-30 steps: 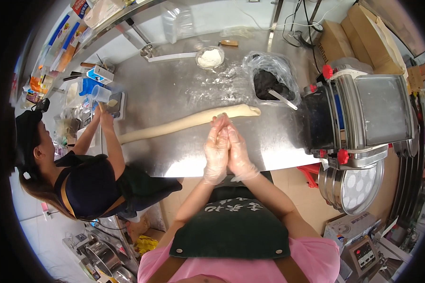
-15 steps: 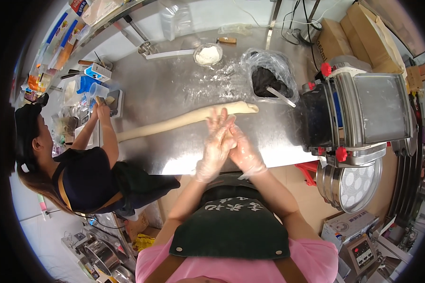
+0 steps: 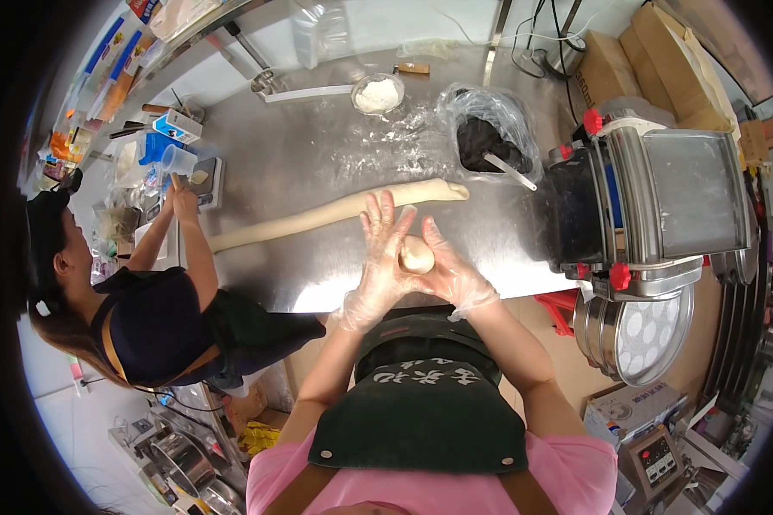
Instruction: The person flattens dough discs by hand, uses a utensil to scoop dark filling into the center, pinches the dough closed to form buns, and places them onto a large steaming rack.
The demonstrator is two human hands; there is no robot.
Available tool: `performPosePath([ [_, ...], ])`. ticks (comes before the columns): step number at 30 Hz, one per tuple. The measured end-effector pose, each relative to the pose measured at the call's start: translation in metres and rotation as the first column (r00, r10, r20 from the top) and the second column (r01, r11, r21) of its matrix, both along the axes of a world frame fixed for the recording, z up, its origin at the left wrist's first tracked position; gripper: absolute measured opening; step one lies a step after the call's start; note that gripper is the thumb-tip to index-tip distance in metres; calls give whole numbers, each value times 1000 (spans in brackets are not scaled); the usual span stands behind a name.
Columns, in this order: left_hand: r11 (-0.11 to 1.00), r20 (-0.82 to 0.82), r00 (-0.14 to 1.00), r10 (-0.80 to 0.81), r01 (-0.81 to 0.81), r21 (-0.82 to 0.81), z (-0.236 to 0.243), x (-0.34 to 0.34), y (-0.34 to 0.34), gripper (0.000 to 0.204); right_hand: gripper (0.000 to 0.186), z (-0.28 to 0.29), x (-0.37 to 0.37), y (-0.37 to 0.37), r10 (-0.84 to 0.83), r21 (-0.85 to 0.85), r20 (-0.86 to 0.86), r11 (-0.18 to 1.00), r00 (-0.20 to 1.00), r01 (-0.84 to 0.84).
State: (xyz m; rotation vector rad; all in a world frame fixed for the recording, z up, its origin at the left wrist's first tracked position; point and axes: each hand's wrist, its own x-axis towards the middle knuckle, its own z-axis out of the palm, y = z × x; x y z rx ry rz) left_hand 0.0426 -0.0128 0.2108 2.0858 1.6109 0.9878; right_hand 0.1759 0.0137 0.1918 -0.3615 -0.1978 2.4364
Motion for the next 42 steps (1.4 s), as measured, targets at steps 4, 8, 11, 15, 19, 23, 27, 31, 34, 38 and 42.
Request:
performPosePath([
  [4,971,583,812,-15,151,-185,-20,14,-12,61,59,-11,-11,-13,-118,143,26,983,993,114],
  [8,957,857,463,228,57,-285,-35,30,-16,44,69,-27,-27,-34,-509,245,248,856,824,454],
  [11,999,74,997,34,-36,19,-14,13,-3,64,71,-15,-4,-12,-246,182,195,960,949,211],
  [15,960,801,594,79,170,-221,-28,23,-9,54,65,-29,2,-12,-85,15,88,996,992,84],
  [19,934,889,343,302,81,-349,-55,40,-8,53,49,-39,-26,-28,-407,66,325,910,854,409],
  [23,848,764,517,387,126,-515,-55,15,-13,79,50,-92,-15,-13,-435,331,608,899,664,287],
  [27,840,694,517,501,-99,-533,-79,-23,-36,77,57,-124,-12,-9,-760,664,645,501,86,-555],
  [31,789,650,483,587,-163,-592,-99,-24,-46,76,70,-175,-19,-9,-872,200,487,168,-51,-965],
  [34,786,615,516,596,-217,-580,-108,-18,-45,79,70,-155,-28,-1,-771,46,625,188,-118,-981],
  [38,828,260,840,475,-328,-455,-145,5,-13,96,68,-163,19,-9,-577,466,817,668,-8,-581],
  [42,954,-184,980,75,-124,-274,-197,52,20,106,65,-146,96,-34,-665,593,745,697,-52,-403],
])
